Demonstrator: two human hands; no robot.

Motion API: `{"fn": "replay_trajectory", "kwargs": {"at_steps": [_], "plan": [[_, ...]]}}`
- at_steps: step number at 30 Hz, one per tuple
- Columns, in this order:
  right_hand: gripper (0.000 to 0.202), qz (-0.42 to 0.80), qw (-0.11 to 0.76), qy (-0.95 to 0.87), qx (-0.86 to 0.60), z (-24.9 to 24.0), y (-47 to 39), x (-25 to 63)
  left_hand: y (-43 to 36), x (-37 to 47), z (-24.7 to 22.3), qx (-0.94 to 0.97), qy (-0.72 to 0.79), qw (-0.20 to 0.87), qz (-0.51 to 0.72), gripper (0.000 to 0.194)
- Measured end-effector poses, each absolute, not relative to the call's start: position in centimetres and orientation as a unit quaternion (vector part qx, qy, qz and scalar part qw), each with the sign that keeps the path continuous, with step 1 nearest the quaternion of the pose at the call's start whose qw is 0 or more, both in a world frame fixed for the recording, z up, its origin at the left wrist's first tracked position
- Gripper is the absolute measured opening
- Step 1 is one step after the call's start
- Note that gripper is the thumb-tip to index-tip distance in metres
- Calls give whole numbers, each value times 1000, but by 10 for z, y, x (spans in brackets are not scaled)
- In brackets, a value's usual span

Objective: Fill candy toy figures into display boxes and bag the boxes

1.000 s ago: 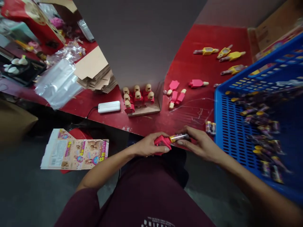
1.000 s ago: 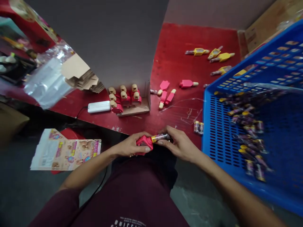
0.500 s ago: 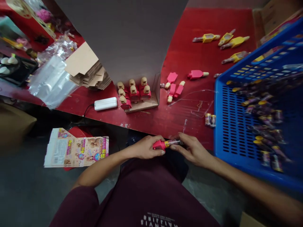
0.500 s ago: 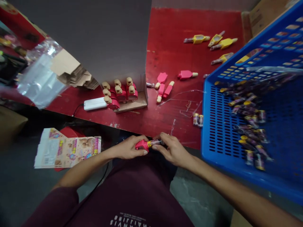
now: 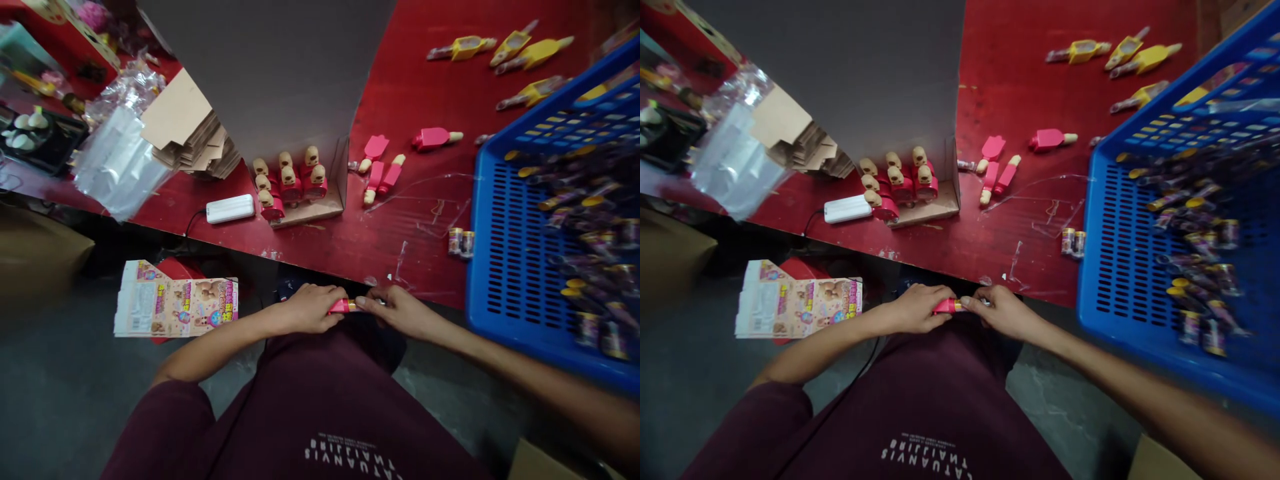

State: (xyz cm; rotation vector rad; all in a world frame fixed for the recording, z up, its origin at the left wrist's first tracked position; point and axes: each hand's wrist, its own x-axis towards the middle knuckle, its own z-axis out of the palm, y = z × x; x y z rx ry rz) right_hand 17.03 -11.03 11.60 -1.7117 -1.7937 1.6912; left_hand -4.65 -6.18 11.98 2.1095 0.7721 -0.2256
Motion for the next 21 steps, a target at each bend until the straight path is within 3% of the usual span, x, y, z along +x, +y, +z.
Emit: {"fn": "replay_trajectory", "kwargs": {"at_steps": [3, 5, 11, 14, 19, 21], "plan": [[48, 383, 171, -760, -496, 117, -106, 174, -46, -51, 124, 789, 295, 531, -91, 25], [48, 328, 199, -809, -445, 118, -105, 175, -38, -53, 126, 768, 281, 569, -89, 29], [53, 571, 153, -639, -492, 113, -122, 151, -56, -58, 130, 876, 230, 406, -121, 22], [61, 592, 126, -603, -520, 97, -128, 143, -58, -63, 121, 888, 213, 379, -147, 33], [39, 355, 244, -793, -431, 78, -110, 146, -37, -78, 118, 820, 252, 495, -141, 34], [33, 324, 256, -825, -385, 82, -106, 146, -35, -80, 123, 817, 246, 506, -129, 32]]}}
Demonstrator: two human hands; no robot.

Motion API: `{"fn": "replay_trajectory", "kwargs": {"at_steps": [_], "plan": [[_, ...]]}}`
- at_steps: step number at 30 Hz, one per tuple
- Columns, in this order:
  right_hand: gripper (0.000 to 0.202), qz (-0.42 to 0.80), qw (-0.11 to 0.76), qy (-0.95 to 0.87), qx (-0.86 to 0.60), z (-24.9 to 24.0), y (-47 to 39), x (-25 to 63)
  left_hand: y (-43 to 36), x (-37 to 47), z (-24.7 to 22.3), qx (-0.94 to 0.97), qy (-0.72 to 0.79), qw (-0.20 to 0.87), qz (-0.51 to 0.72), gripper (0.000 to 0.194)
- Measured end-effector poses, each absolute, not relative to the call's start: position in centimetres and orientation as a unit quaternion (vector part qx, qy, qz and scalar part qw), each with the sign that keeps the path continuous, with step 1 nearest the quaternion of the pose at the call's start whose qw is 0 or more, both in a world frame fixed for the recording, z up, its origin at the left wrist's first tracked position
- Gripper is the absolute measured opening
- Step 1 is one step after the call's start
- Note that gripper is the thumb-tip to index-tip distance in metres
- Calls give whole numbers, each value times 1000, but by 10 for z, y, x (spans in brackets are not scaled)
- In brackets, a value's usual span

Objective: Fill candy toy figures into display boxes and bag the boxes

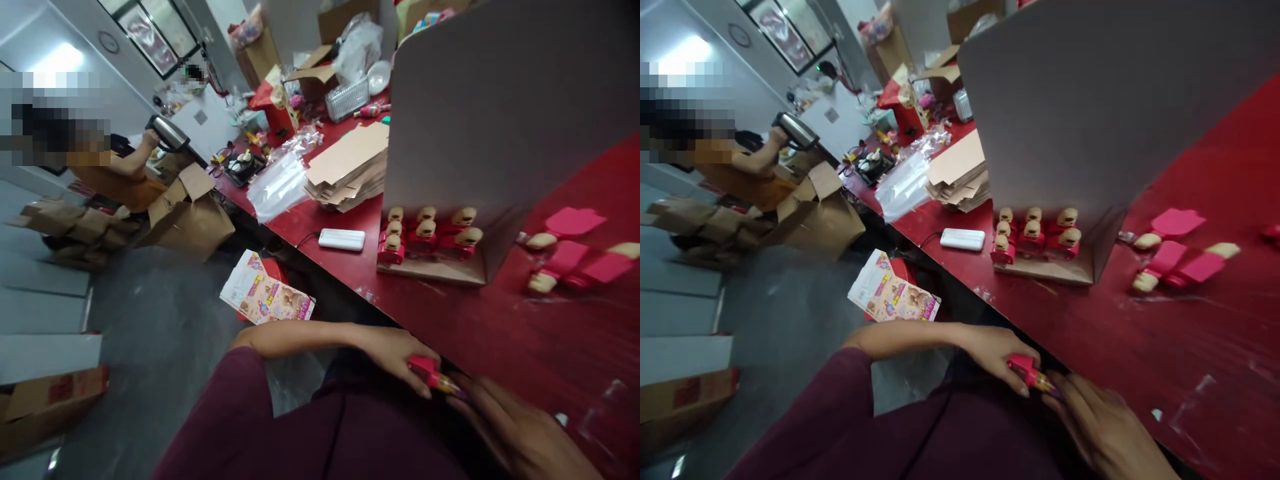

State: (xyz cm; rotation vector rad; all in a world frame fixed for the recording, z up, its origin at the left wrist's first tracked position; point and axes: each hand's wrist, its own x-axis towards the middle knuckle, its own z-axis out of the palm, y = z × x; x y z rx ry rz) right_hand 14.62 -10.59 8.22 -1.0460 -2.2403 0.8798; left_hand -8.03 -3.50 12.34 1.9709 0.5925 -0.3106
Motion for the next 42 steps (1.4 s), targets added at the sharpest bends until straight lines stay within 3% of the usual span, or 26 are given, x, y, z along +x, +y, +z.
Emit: {"fn": "replay_trajectory", "kwargs": {"at_steps": [7, 10, 13, 16, 20, 23, 26, 28, 31, 34, 37, 42], "plan": [[42, 529, 134, -706, -452, 112, -104, 135, -48, -74, 133, 857, 285, 403, -147, 31], [42, 537, 132, -682, -479, 114, -98, 142, -45, -69, 128, 863, 286, 397, -123, 38], [41, 492, 170, -665, -535, 115, -97, 154, -41, -68, 122, 874, 344, 343, -1, 53], [44, 478, 235, -608, -589, 108, -103, 161, -42, -66, 112, 820, 438, 311, 196, 63], [45, 509, 260, -577, -583, 88, -115, 158, -51, -56, 96, 678, 480, 458, 316, 77], [45, 406, 278, -651, -578, 80, -115, 149, -56, -49, 91, 636, 478, 512, 324, 80], [60, 297, 291, -728, -545, 85, -102, 141, -57, -47, 97, 663, 454, 509, 308, 77], [54, 277, 277, -765, -512, 92, -89, 137, -58, -46, 101, 687, 443, 489, 303, 74], [33, 249, 294, -763, -519, 100, -62, 136, -55, -46, 99, 716, 474, 393, 328, 72], [21, 199, 351, -710, -578, 100, -27, 138, -41, -47, 79, 737, 538, 247, 325, 56], [20, 145, 371, -695, -599, 93, 7, 137, -19, -51, 51, 766, 574, 156, 245, 52], [21, 146, 329, -755, -549, 84, 33, 133, 2, -56, 18, 809, 559, 108, 146, 58]]}}
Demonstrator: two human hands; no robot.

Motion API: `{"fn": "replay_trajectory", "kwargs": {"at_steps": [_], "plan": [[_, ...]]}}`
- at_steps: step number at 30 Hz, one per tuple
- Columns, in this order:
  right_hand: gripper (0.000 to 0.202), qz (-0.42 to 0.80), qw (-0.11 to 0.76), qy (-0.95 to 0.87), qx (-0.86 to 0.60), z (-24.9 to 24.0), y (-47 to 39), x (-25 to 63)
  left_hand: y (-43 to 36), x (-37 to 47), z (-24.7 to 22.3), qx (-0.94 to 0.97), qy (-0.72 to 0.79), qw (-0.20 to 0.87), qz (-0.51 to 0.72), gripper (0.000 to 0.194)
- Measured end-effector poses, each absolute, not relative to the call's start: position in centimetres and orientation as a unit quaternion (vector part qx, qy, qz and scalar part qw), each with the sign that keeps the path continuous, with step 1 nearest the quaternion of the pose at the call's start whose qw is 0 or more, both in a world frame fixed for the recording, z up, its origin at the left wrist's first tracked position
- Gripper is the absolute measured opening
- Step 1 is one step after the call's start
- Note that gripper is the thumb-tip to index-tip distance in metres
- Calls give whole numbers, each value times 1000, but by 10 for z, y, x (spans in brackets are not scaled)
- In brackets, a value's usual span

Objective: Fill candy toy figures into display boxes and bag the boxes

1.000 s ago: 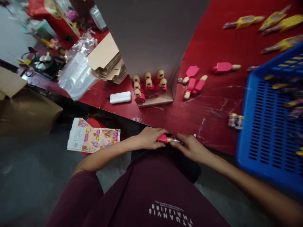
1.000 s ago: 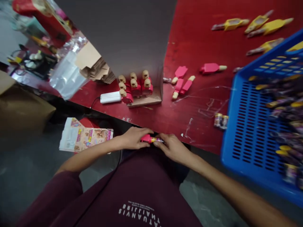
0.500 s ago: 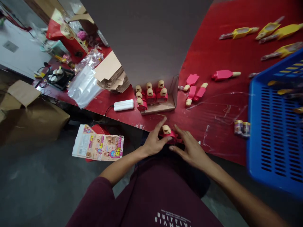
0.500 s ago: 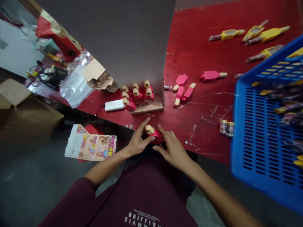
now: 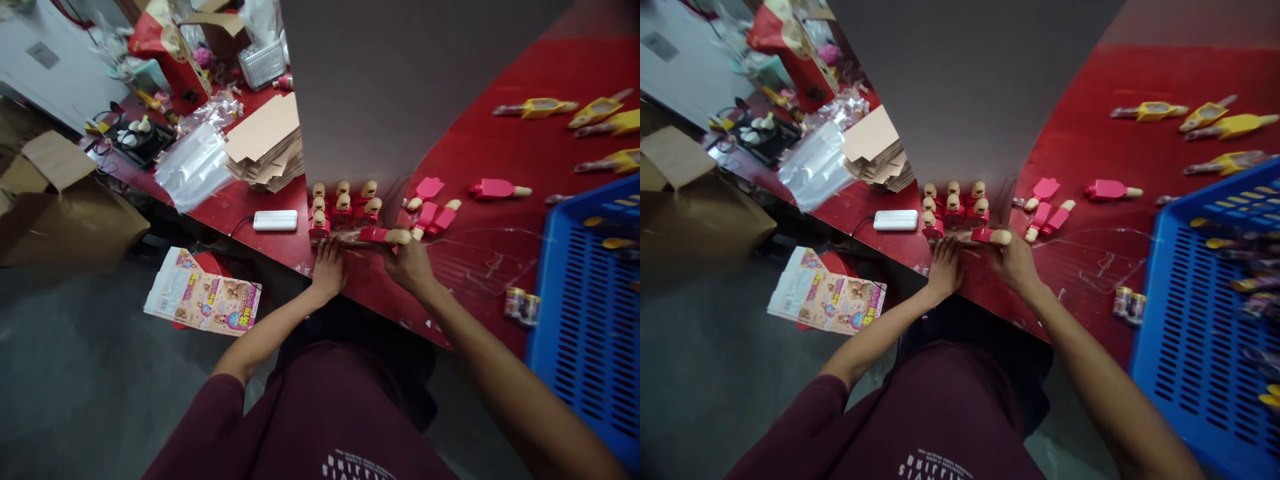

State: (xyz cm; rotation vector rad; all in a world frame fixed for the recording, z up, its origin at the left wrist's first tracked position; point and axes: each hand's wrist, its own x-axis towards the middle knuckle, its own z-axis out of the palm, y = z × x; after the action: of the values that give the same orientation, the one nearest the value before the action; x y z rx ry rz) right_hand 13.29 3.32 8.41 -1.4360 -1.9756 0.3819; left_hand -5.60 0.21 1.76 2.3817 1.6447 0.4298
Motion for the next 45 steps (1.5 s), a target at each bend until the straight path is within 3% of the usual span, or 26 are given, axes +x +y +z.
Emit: {"fn": "replay_trajectory", "kwargs": {"at_steps": [7, 26, 31, 35, 40, 45], "plan": [[15, 147, 259, -791, -534, 89, 47, 137, 1, -56, 4, 811, 560, 96, 139, 58], [15, 172, 226, -814, -506, 87, 55, 128, 1, -53, -1, 806, 564, 99, 150, 57], [31, 93, 351, -738, -569, 74, 40, 114, -1, -55, -5, 807, 561, 86, 164, 56], [18, 42, 396, -734, -550, 58, 35, 105, -1, -57, -8, 810, 554, 80, 175, 57], [21, 58, 432, -732, -523, 57, 40, 101, 2, -60, -7, 812, 545, 27, 208, 56], [23, 56, 575, -577, -577, 78, 70, 137, 5, -76, -8, 798, 553, -55, 235, 47]]}}
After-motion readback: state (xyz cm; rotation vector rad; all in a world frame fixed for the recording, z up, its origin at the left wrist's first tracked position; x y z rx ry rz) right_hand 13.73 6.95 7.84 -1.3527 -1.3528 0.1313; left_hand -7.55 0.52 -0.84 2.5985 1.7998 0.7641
